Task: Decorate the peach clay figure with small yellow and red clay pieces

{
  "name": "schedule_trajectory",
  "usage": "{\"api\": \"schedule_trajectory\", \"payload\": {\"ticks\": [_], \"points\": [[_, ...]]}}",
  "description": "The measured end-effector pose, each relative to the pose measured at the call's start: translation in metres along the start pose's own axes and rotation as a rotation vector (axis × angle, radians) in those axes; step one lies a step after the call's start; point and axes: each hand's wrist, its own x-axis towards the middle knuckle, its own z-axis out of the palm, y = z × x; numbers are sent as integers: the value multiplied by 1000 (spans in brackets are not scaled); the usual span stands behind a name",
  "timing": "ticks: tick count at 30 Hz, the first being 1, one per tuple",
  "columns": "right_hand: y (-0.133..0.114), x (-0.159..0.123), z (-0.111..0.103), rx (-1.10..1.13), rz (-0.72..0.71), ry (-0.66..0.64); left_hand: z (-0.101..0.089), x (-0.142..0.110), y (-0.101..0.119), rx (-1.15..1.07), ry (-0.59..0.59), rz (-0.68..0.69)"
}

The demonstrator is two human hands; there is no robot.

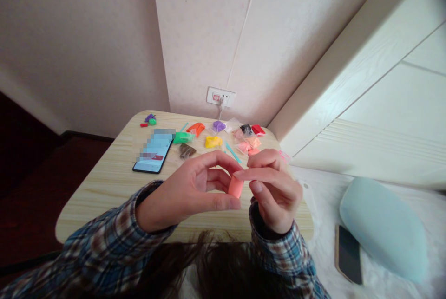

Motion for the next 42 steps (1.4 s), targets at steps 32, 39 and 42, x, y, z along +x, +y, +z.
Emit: {"api": "schedule_trajectory", "payload": {"ticks": [32, 39, 42], "points": [[-4, 1, -8, -332, -373, 73, 11, -5, 3, 354, 138, 271], [-6, 1, -8, -314, -363, 56, 10, -7, 4, 433, 165, 326], [-6, 2, -8, -315, -384, 96, 11, -7, 6, 452, 173, 315]]}}
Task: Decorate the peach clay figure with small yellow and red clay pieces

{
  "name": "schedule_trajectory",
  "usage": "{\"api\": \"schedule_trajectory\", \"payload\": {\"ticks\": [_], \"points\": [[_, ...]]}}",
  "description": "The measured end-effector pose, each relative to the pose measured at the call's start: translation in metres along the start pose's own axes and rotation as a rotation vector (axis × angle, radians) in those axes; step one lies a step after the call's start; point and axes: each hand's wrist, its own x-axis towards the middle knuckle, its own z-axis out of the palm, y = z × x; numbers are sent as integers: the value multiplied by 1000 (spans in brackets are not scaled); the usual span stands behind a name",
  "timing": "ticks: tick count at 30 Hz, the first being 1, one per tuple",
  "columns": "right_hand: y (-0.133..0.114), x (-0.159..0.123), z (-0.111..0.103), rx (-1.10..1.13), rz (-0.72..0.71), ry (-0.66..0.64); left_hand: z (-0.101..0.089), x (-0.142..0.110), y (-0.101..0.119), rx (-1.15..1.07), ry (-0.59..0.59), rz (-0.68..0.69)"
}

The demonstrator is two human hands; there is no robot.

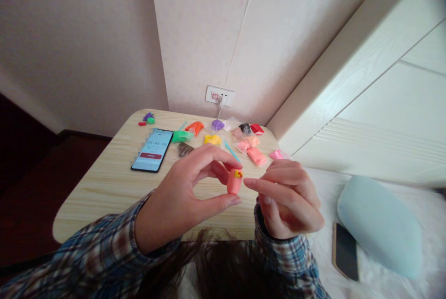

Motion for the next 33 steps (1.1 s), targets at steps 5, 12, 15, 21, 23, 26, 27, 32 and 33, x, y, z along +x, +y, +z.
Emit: {"api": "schedule_trajectory", "payload": {"ticks": [5, 12, 15, 21, 23, 26, 27, 32, 33], "points": [[0, 0, 0, -30, -35, 6, 1, 1, 1, 1, 5, 5], [-2, -2, -2, -59, -26, -36, 1, -1, -1, -45, -11, 0], [1, -2, -4, -60, -60, -32, 0, -1, -1, -54, 4, -20], [4, -6, -4, -68, -82, -73, 1, -1, -1, -108, -28, -21], [4, -7, -4, -69, -76, -84, 1, -1, -2, -111, -29, -21], [5, -8, -3, -74, -69, -85, 1, -1, -2, -104, -19, -26], [5, -8, -3, -77, -66, -75, 1, -1, -2, -101, -12, -26], [4, -8, -3, -70, -59, -77, 1, -1, -1, -88, -2, -19], [4, -8, -3, -68, -51, -87, 1, -1, -1, -87, -8, -17]]}}
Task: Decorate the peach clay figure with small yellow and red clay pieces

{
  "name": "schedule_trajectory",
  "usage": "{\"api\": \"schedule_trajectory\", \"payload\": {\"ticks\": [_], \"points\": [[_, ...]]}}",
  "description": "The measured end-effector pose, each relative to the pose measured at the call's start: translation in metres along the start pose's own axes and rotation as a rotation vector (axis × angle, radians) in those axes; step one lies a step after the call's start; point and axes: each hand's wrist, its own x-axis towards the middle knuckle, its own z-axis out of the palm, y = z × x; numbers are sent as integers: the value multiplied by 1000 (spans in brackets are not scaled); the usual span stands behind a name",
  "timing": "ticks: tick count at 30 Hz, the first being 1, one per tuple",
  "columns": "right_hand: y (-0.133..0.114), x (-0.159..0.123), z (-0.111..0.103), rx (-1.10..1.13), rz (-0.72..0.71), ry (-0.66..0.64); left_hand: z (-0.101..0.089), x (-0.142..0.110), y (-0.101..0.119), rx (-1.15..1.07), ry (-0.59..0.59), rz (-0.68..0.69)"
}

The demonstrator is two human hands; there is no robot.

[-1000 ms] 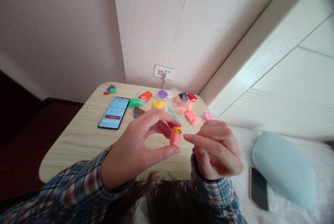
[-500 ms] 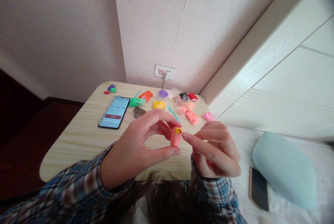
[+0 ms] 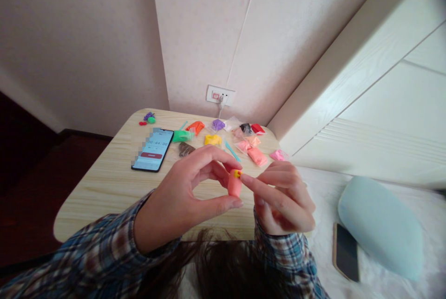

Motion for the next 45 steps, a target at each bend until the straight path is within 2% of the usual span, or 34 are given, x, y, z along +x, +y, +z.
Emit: {"api": "schedule_trajectory", "payload": {"ticks": [6, 10, 15, 20, 25, 28, 30, 31, 34, 38, 45], "points": [[0, 0, 0, 23, 3, 30, 0, 0, -1, 36, 5, 6], [2, 0, 1, 39, 74, 55, 0, 1, -2, 70, 8, 29], [4, 1, 1, 101, 188, -20, -1, 1, -2, 93, 24, 27], [3, 0, -1, 112, 229, -191, -2, 1, -6, -5, 51, -4], [8, -2, -5, 92, 190, -221, -4, 5, -16, -145, 22, -93], [23, -8, -1, 39, 293, -244, -7, 6, -19, -178, 38, -141], [37, -16, 8, -21, 467, -309, -10, 5, -20, -149, 72, -133], [44, -21, 14, -61, 547, -391, -12, 5, -19, -126, 85, -124], [61, -38, 38, -394, 782, -839, -15, 5, -18, -71, 105, -94], [66, -51, 58, -540, 859, -935, -18, 5, -17, -48, 139, -120], [71, -54, 52, -604, 967, -966, -21, 3, -16, -69, 122, -123]]}}
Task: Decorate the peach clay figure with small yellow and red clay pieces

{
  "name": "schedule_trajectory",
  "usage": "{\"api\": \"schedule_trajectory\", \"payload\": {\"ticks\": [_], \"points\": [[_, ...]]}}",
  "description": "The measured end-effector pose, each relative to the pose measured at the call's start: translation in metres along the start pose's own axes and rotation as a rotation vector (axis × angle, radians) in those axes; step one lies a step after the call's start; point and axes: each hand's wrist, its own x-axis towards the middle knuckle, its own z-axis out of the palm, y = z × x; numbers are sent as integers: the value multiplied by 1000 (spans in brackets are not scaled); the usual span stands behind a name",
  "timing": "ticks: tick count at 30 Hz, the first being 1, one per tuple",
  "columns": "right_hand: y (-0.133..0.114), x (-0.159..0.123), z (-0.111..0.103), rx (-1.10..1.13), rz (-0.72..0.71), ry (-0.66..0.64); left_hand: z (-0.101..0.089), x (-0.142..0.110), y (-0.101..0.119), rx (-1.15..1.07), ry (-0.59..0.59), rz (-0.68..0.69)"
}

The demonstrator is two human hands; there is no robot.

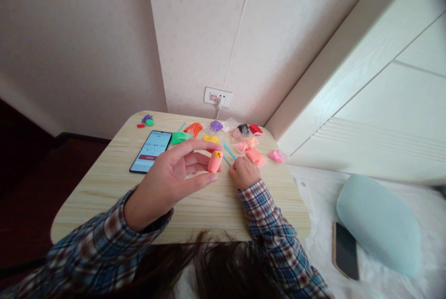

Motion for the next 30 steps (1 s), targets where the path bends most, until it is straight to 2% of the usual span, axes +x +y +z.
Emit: {"api": "schedule_trajectory", "payload": {"ticks": [6, 12, 16, 20, 22, 24, 27, 30], "points": [[19, 3, -5, 180, -1, -29, 0, -4, 0, -1, -49, 17], [31, -11, -36, 521, -106, -66, 2, -5, 6, -15, -101, 16], [21, -27, -58, 987, -239, 108, 5, -5, 10, -32, -120, 0], [9, -41, -71, 1146, -306, 181, 7, -5, 14, -30, -118, 1], [7, -48, -77, 1166, -371, 249, 6, -6, 16, -27, -110, 2], [5, -57, -83, 1136, -451, 381, 6, -7, 16, -21, -99, 17], [0, -71, -92, 1009, -592, 584, 5, -9, 17, -17, -92, 79], [-5, -80, -98, 879, -690, 708, 6, -11, 19, 24, -88, 129]]}}
